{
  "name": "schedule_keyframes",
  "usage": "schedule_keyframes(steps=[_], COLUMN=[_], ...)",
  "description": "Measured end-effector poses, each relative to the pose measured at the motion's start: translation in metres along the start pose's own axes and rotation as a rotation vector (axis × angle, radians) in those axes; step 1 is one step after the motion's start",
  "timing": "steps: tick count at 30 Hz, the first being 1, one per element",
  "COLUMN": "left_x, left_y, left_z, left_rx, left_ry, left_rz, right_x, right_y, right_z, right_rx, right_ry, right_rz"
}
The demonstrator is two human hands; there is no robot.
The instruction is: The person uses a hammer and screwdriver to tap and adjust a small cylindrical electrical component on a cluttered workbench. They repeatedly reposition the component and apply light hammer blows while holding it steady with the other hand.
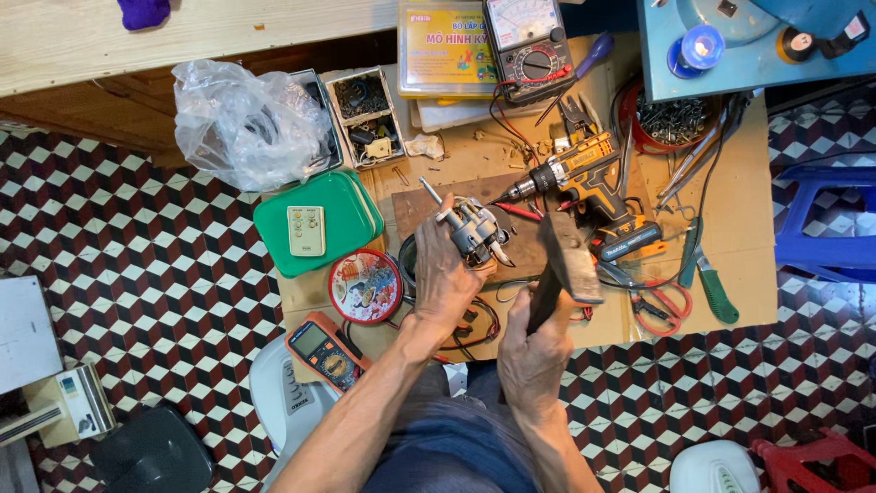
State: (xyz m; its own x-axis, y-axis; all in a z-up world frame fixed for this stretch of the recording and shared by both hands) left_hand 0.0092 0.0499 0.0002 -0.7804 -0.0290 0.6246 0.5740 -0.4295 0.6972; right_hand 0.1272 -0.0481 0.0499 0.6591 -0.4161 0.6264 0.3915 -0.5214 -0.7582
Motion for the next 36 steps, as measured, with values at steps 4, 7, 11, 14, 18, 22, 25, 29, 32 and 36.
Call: schedule_keyframes(steps=[4,7,11,14,18,22,25,29,32,36], left_x=[0.0,-0.002,-0.007,-0.005,-0.002,0.001,0.006,0.006,0.006,0.008], left_y=[-0.001,-0.003,-0.004,-0.006,-0.003,-0.004,-0.002,0.005,0.0,0.002], left_z=[-0.001,-0.001,-0.001,0.002,0.0,0.002,0.003,0.009,0.007,0.006], left_rx=[0.038,0.066,0.088,0.089,0.045,0.056,0.008,-0.125,-0.045,-0.096], left_ry=[-0.039,-0.026,-0.044,-0.037,-0.006,-0.046,-0.043,-0.075,-0.085,-0.057], left_rz=[-0.049,-0.026,-0.039,-0.027,-0.042,-0.037,-0.018,0.123,0.062,0.072], right_x=[-0.019,-0.007,0.008,0.023,0.028,0.015,0.008,0.021,0.0,-0.025], right_y=[0.025,0.041,0.075,0.099,0.133,0.149,0.145,0.125,0.128,0.13], right_z=[0.014,0.012,0.007,0.013,0.032,0.07,0.099,0.121,0.138,0.164], right_rx=[-0.219,-0.167,-0.186,-0.057,0.159,0.354,0.474,0.748,0.768,0.787], right_ry=[-0.3,-0.152,-0.183,-0.224,-0.297,-0.45,-0.572,-0.351,-0.234,-0.303], right_rz=[-0.13,-0.102,-0.238,-0.365,-0.575,-0.815,-0.782,-0.475,-0.647,-0.877])
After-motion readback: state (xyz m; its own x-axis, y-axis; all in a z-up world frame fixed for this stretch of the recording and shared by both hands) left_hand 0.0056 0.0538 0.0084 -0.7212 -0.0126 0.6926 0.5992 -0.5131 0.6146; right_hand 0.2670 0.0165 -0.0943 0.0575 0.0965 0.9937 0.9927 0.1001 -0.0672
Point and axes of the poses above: each hand's wrist, its own z-axis towards the middle knuckle, its own x-axis out of the back of the hand, y = z × x, the point moved 5 cm from there along z, towards the middle knuckle, and after that the axes turned 11 degrees about -x, right-handed, at the moved point
